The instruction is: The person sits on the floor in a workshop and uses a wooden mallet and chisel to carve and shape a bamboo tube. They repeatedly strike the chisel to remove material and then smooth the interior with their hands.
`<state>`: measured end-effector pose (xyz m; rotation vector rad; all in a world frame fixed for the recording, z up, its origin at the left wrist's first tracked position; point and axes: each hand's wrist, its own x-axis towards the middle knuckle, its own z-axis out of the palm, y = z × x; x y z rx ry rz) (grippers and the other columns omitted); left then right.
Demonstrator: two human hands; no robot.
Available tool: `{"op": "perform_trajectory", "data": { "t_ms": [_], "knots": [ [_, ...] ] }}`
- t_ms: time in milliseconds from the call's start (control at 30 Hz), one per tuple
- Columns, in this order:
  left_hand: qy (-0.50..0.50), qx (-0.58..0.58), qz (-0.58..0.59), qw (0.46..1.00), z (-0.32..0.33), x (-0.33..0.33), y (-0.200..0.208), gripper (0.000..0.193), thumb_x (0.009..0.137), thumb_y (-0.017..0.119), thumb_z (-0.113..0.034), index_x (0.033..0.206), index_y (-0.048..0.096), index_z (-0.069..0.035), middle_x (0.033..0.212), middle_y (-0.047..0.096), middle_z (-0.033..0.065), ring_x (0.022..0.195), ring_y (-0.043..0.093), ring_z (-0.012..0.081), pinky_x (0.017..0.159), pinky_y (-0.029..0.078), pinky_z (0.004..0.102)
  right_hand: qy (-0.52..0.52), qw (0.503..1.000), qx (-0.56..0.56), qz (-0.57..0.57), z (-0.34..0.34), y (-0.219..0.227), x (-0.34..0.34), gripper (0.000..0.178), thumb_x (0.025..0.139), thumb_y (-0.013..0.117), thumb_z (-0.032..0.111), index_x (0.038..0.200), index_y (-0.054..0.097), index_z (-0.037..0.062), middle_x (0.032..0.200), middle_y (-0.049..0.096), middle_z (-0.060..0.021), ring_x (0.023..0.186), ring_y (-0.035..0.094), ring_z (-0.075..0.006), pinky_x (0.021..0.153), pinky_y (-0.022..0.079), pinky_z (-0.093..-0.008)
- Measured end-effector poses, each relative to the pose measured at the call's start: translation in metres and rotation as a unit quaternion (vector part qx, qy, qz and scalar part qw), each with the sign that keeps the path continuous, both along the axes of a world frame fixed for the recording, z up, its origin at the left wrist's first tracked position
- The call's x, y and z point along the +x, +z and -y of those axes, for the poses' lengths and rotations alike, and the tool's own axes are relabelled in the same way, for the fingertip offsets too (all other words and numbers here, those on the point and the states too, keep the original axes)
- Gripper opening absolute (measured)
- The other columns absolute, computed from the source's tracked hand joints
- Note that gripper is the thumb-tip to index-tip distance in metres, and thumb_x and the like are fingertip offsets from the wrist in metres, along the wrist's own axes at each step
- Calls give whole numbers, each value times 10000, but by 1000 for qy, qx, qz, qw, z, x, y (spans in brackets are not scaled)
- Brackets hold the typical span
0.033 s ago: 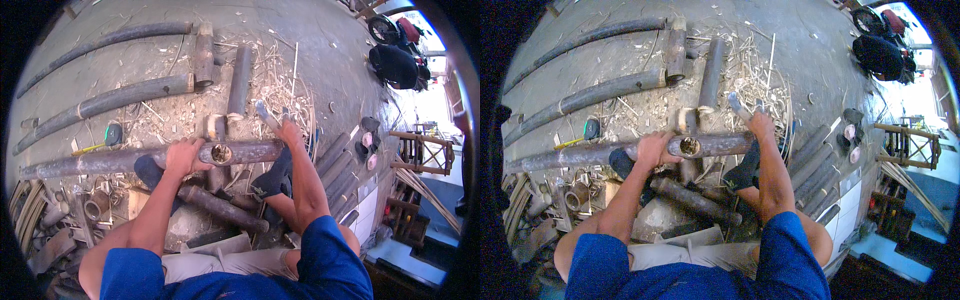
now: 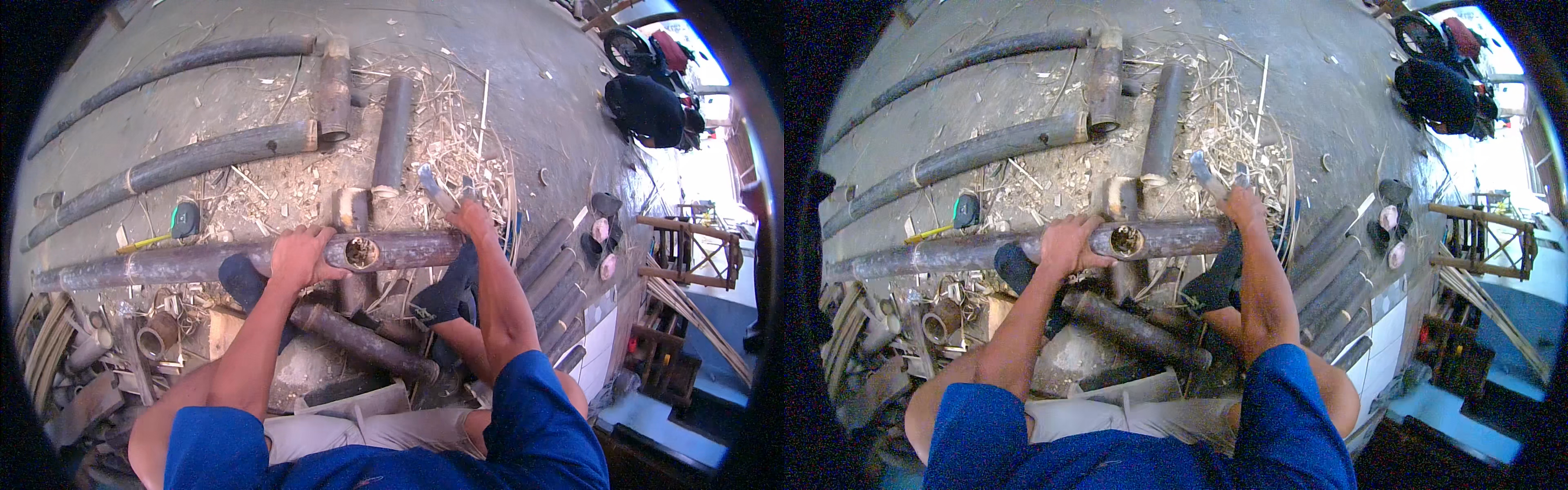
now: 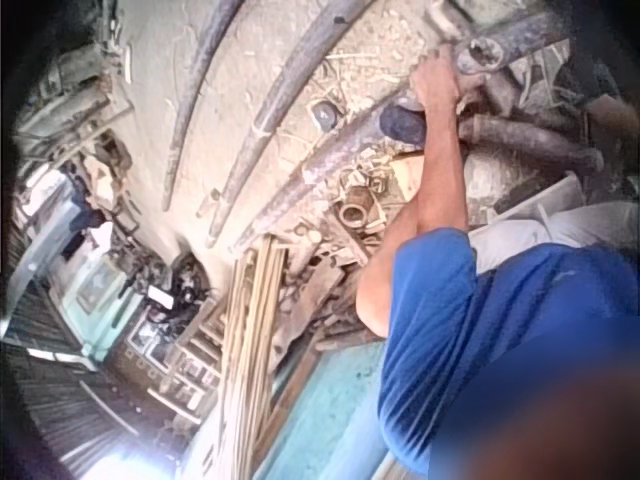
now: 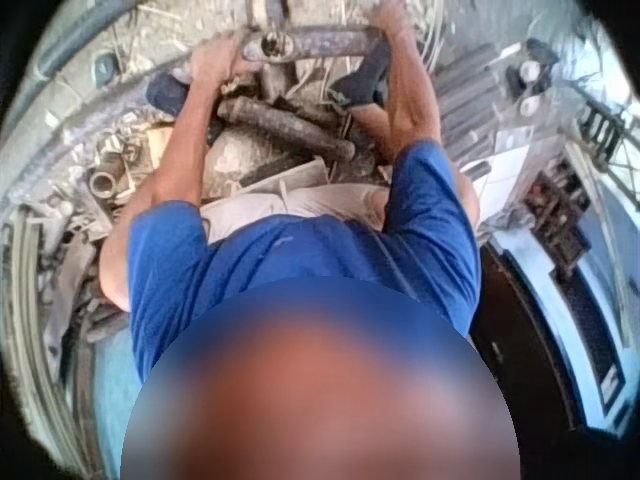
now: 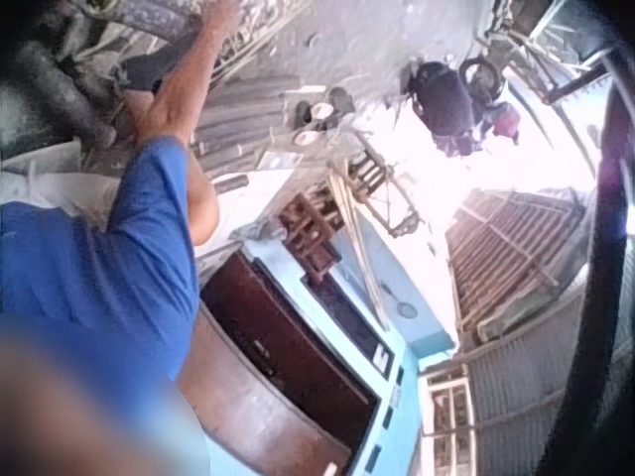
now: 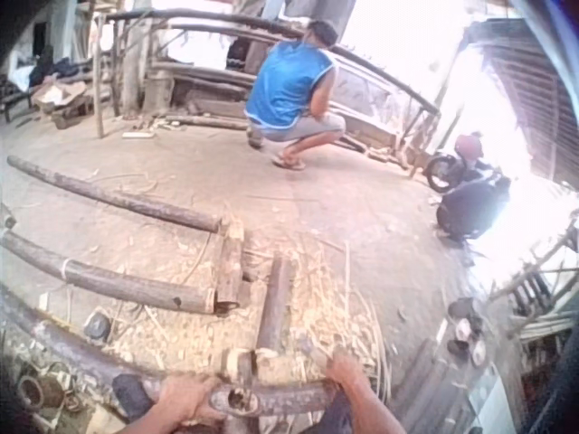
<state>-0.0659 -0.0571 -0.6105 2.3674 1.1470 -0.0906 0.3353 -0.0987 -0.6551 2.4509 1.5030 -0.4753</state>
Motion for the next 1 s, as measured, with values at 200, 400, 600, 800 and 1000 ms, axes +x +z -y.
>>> {"op": "perform_trajectory", "data": {
  "t_ms": [200,400,600,800,1000],
  "knots": [
    [107,-101,53,988,-11,9,3,766,715,799,-612,1280,647,-117,1251,663,141,1179,617,332,1007,482,439,10,997,47,-57,-1,-3,0,516,846,703,478,976,669,-20,951,694,-309,942,690,-456,844,542,-537],
    [183,41,386,903,-54,64,36,563,878,718,-496,1187,692,-26,1218,662,208,1153,617,369,1010,472,441,13,948,194,-251,-28,136,-33,444,836,759,386,1030,684,-6,905,722,-219,875,714,-313,785,548,-436],
    [115,-221,473,845,-75,126,87,653,1012,461,-591,1031,676,26,907,686,156,872,670,283,812,527,388,-22,856,311,-412,-73,220,-91,520,845,791,335,1193,616,-10,1025,696,-94,924,652,-180,826,526,-346],
    [392,-383,400,734,-54,118,72,882,979,284,-748,902,658,46,626,582,82,510,540,179,501,436,345,-186,633,313,-683,-117,124,-171,418,897,753,331,1164,644,28,1015,669,-50,896,597,-151,834,506,-320],
    [658,-336,408,537,-27,98,15,882,996,214,-740,994,666,17,744,631,75,666,595,187,580,464,346,9,793,83,-604,-142,48,-250,466,871,716,365,1150,642,0,1019,693,-151,871,622,-217,802,522,-362]
  ]
}}
